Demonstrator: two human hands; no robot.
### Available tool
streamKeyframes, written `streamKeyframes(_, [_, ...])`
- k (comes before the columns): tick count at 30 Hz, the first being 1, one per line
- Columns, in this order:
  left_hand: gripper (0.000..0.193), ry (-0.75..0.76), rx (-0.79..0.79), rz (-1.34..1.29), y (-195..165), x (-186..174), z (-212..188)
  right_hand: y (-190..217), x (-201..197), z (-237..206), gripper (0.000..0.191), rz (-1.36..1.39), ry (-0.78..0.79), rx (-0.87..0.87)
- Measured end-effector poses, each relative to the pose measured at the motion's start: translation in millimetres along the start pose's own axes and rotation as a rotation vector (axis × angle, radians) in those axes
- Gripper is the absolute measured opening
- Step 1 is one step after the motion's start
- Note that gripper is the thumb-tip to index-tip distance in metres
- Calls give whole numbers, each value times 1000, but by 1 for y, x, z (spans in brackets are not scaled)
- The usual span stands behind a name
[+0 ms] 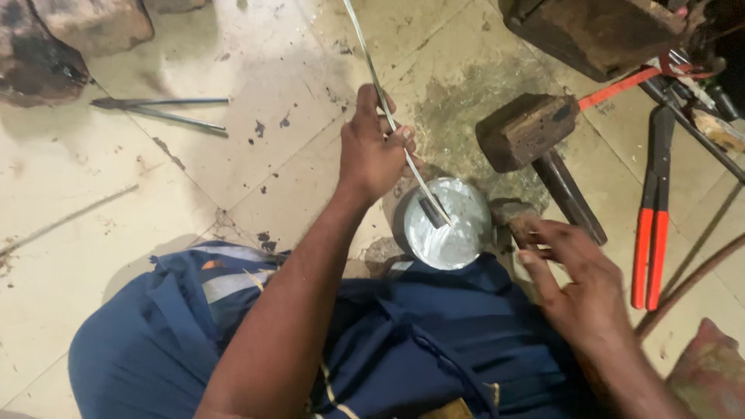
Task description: The person sits on the floor and repeatedly hammers a long, thin metal rod against a small metal container to straighten it. They rotate the rod and hammer different sections along its length.
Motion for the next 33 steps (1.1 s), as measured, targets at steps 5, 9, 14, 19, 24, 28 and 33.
streamKeyframes(5, [32, -49, 36, 77, 1, 2, 0, 40, 32, 32, 31, 105, -27, 65])
streamKeyframes(9, [39, -37, 150, 82, 12, 7, 4, 41, 53, 44, 23, 128, -88, 27])
streamKeyframes(14, [45, -55, 241, 203, 25, 13, 7, 38, 64, 38, 18, 94, -122, 14])
streamKeyframes(19, [43, -29, 212, 143, 29, 14, 9, 45, 68, 39, 15, 74, -154, -26])
streamKeyframes(24, [41, -28, 202, 125, 32, 13, 10, 50, 69, 42, 15, 114, -148, 33])
streamKeyframes(28, [50, -6, 226, 130, 39, 15, 10, 39, 69, 41, 20, 104, -37, 183])
streamKeyframes(33, [77, -113, 566, 305, 38, 17, 3, -16, 48, 22, 47, -265, 93, 52])
Point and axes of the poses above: each hand's wrist, its own z-axis towards the middle knuckle, its own x-axis out of the palm, y = z × x, the point moved 4 cm from there along z, towards the middle knuckle, and after that the axes turned 4 degrees about -x, right-handed, at the moved point
